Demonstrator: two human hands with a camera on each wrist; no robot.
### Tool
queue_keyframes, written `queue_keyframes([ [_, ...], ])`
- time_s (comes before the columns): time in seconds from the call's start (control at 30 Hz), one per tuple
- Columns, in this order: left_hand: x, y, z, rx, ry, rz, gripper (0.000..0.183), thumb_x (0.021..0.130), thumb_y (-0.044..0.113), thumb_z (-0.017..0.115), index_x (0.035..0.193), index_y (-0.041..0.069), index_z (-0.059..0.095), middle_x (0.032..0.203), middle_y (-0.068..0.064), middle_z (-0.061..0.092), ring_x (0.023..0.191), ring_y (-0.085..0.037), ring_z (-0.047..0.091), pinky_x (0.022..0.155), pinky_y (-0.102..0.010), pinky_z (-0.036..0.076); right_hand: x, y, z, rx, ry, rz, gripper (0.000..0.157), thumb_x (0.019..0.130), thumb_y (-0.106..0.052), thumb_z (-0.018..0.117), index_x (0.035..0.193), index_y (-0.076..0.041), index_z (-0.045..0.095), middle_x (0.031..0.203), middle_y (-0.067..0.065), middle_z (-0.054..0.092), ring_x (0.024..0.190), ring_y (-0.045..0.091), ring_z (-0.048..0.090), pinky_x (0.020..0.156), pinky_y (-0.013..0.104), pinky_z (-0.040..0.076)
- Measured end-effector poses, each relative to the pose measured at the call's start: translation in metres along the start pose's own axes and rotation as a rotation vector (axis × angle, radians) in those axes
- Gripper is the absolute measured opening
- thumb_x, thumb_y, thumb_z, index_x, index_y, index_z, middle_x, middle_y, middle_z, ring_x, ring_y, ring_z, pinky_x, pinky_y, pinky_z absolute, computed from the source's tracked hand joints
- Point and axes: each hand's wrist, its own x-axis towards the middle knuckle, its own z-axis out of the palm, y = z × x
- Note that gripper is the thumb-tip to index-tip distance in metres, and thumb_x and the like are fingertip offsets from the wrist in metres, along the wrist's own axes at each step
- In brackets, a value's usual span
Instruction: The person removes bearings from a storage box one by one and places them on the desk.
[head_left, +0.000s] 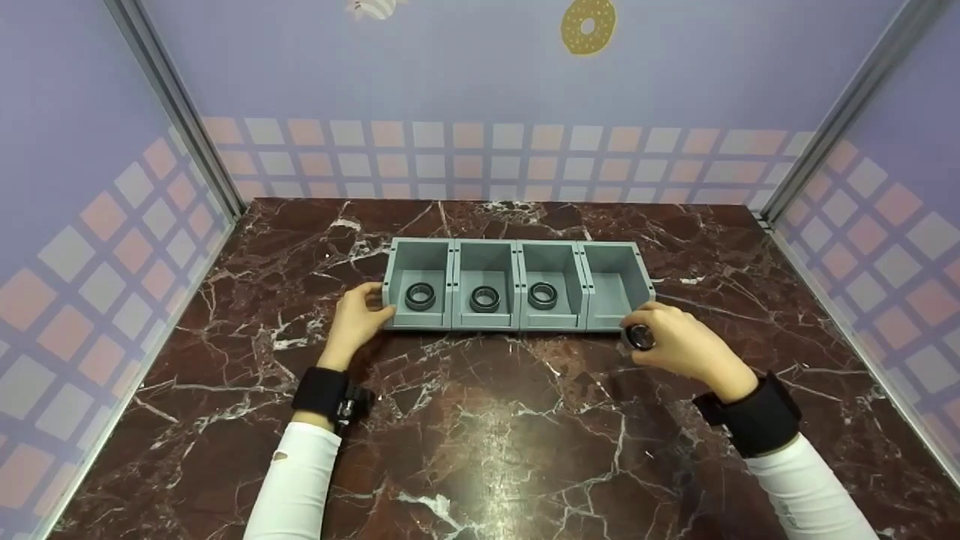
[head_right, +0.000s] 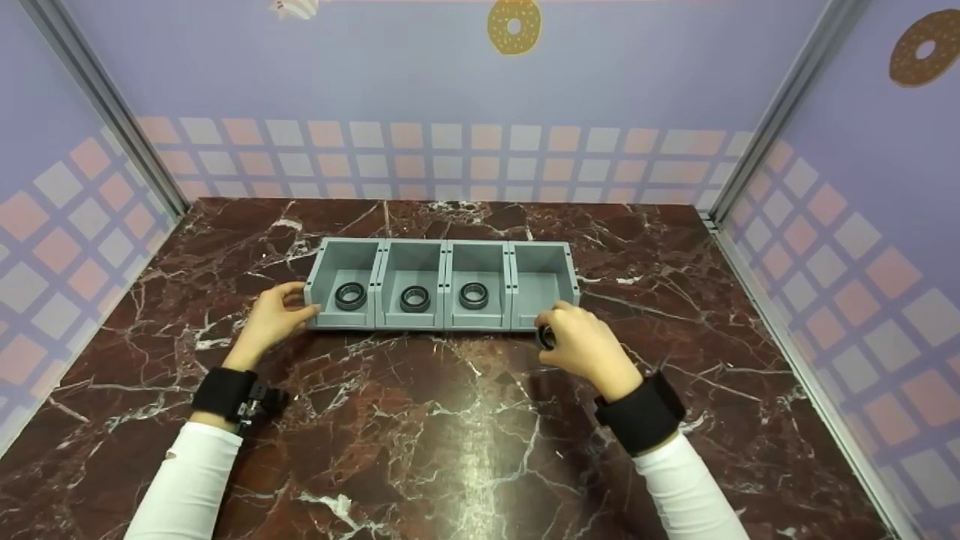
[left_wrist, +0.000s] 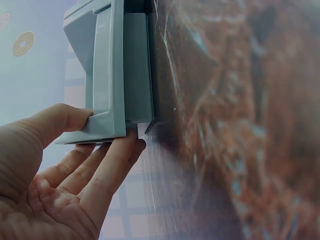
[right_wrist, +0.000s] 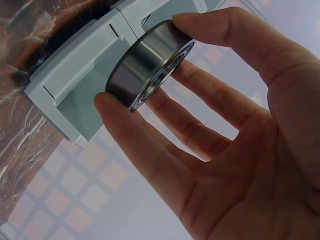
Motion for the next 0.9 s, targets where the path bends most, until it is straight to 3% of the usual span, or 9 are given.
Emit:
queue_keyframes([
  [0.17,-0.001,0.0,0.0,0.004,0.002,0.002,0.048,0.092,0.002,0.069,0.135,-0.014,0.054,0.128,-0.034,0.06,0.119,-0.044,0.061,0.098,-0.048,0.053,-0.006,-0.002,0.007,-0.02,0.015,-0.023,0.036,0.08,-0.001,0.076,0.115,0.003,0.071,0.117,0.022,0.064,0.089,0.033,0.064,0.069,0.04,0.045],
  [0.43,0.0,0.0,0.0,0.017,0.02,0.006,0.046,0.091,0.002,0.069,0.132,-0.015,0.056,0.126,-0.034,0.062,0.115,-0.044,0.064,0.095,-0.046,0.055,-0.015,-0.005,0.016,0.0,-0.02,-0.002,0.036,0.08,0.0,0.076,0.115,0.0,0.071,0.108,0.014,0.062,0.071,0.014,0.048,0.062,0.033,0.038],
  [0.67,0.001,0.001,0.001,0.011,0.026,0.009,0.046,0.091,0.001,0.069,0.131,-0.015,0.056,0.125,-0.034,0.062,0.115,-0.044,0.064,0.096,-0.046,0.055,-0.022,-0.004,0.024,0.003,-0.021,-0.026,0.038,0.078,0.002,0.076,0.116,0.004,0.07,0.109,0.017,0.063,0.075,0.017,0.054,0.062,0.033,0.042],
  [0.9,0.0,0.001,0.0,0.006,0.018,0.009,0.047,0.091,0.001,0.068,0.133,-0.016,0.055,0.127,-0.035,0.061,0.115,-0.045,0.063,0.096,-0.047,0.055,-0.029,-0.008,0.033,-0.033,-0.004,-0.052,0.035,0.078,0.0,0.077,0.112,0.0,0.072,0.108,0.013,0.065,0.09,0.027,0.062,0.074,0.044,0.051],
])
